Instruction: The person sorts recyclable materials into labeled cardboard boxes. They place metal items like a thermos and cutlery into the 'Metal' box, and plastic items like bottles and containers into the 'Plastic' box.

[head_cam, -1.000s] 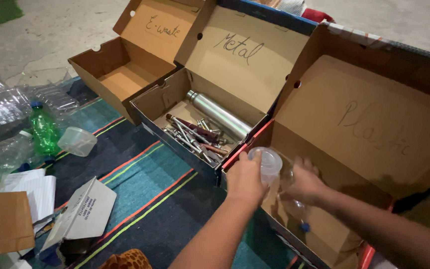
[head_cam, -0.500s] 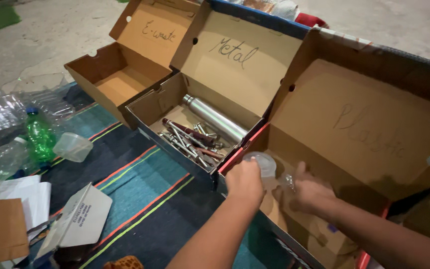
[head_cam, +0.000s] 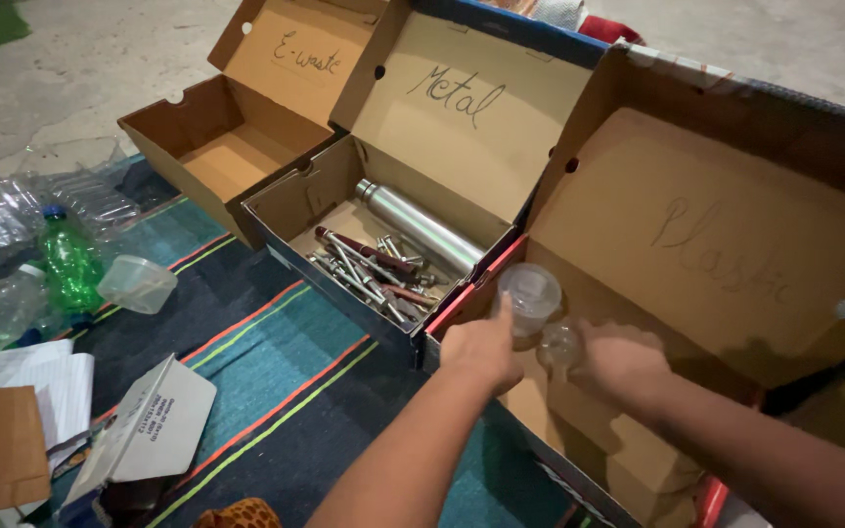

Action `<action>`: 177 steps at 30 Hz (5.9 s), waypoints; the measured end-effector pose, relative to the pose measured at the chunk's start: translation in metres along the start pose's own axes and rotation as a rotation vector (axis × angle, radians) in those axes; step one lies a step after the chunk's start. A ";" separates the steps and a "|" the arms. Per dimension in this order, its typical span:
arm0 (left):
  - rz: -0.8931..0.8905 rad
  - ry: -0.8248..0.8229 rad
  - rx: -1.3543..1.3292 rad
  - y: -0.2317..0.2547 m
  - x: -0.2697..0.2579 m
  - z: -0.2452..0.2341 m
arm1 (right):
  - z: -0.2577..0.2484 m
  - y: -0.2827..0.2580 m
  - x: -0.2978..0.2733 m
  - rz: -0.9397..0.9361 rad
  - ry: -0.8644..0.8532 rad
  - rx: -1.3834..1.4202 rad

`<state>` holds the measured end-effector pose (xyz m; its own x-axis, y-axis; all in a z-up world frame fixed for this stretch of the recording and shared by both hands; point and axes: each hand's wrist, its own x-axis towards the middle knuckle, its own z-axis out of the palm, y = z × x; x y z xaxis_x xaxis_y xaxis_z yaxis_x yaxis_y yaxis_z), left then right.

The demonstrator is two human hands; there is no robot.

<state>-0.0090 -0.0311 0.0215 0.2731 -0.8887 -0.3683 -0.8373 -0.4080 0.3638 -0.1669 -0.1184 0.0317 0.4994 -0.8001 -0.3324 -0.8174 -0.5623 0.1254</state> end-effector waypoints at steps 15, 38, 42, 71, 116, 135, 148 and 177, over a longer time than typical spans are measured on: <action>0.035 0.067 0.079 -0.006 -0.005 0.010 | 0.012 0.026 0.001 -0.131 -0.056 -0.506; 0.026 0.125 0.084 -0.001 -0.011 0.008 | 0.035 0.060 0.007 -0.120 -0.376 -0.727; 0.022 0.137 0.059 -0.002 -0.011 0.008 | 0.045 0.064 0.017 -0.085 -0.428 -0.715; 0.428 0.823 -0.183 -0.024 -0.013 0.027 | -0.023 -0.025 0.000 -0.411 0.561 -0.150; -0.247 0.925 0.299 -0.484 -0.111 -0.164 | -0.106 -0.560 0.135 -0.898 0.606 0.387; -0.266 0.710 -0.138 -0.545 -0.091 -0.162 | -0.088 -0.644 0.200 -0.483 -0.024 1.506; -0.121 0.977 0.064 -0.527 -0.138 -0.216 | -0.135 -0.606 0.170 -0.879 0.150 1.125; 0.429 0.901 0.302 -0.462 -0.170 -0.101 | -0.019 -0.350 0.189 -1.448 0.260 0.264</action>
<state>0.3796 0.2873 0.0026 0.0732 -0.8243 0.5614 -0.9973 -0.0623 0.0385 0.2187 -0.0772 -0.0573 0.9141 0.3738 0.1573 0.4055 -0.8501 -0.3360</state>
